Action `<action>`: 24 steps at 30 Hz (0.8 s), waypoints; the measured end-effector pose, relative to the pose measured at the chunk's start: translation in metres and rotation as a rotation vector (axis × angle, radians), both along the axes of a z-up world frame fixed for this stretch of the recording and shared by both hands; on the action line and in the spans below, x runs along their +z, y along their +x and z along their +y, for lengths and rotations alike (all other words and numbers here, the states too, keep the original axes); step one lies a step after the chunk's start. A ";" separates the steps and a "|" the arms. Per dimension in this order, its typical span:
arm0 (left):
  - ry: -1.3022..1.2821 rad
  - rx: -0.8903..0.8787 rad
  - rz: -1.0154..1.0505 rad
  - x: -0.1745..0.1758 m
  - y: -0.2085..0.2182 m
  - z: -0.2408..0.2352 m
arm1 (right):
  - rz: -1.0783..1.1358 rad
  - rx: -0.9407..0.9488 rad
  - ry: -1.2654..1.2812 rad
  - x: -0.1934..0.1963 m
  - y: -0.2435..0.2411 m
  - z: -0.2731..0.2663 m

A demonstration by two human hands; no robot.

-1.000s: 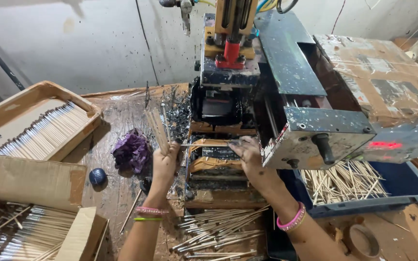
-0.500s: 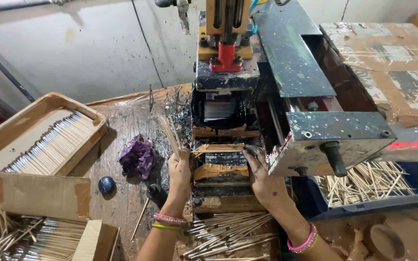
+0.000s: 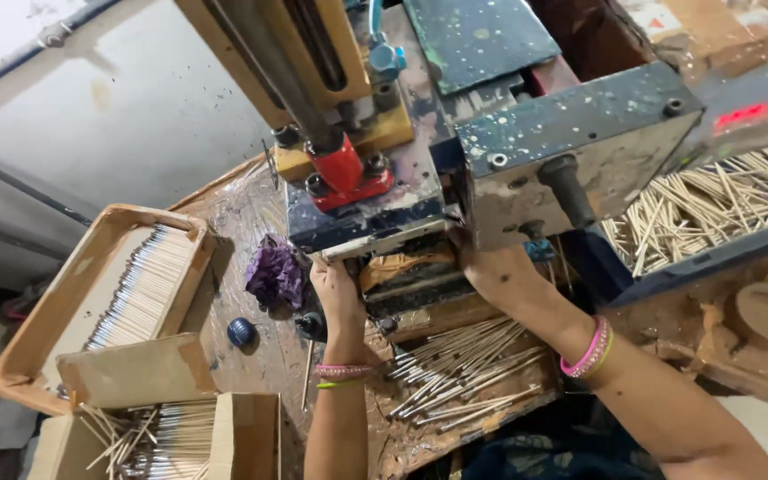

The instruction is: Processing incense sticks using a dipping and sorting machine in a factory environment.

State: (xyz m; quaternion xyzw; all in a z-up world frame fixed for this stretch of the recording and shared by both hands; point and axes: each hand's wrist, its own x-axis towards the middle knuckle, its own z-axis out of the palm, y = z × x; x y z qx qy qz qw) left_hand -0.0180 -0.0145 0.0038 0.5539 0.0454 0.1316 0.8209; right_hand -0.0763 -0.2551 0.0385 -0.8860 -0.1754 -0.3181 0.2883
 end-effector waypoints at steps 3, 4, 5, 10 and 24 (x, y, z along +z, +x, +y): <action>-0.098 -0.005 0.002 -0.029 0.014 0.013 | 0.189 0.224 0.445 0.017 0.002 0.001; -0.089 -0.021 -0.034 -0.046 0.017 0.023 | 0.236 0.252 0.522 0.026 0.002 0.003; -0.080 -0.037 -0.070 -0.062 0.019 0.034 | 0.282 0.281 0.600 0.035 0.001 0.004; -0.142 -0.120 -0.034 -0.016 -0.033 0.030 | -0.128 0.218 0.134 0.066 -0.025 -0.003; 0.185 0.041 -0.090 -0.072 -0.148 0.073 | 0.313 -0.474 0.409 -0.034 -0.124 -0.157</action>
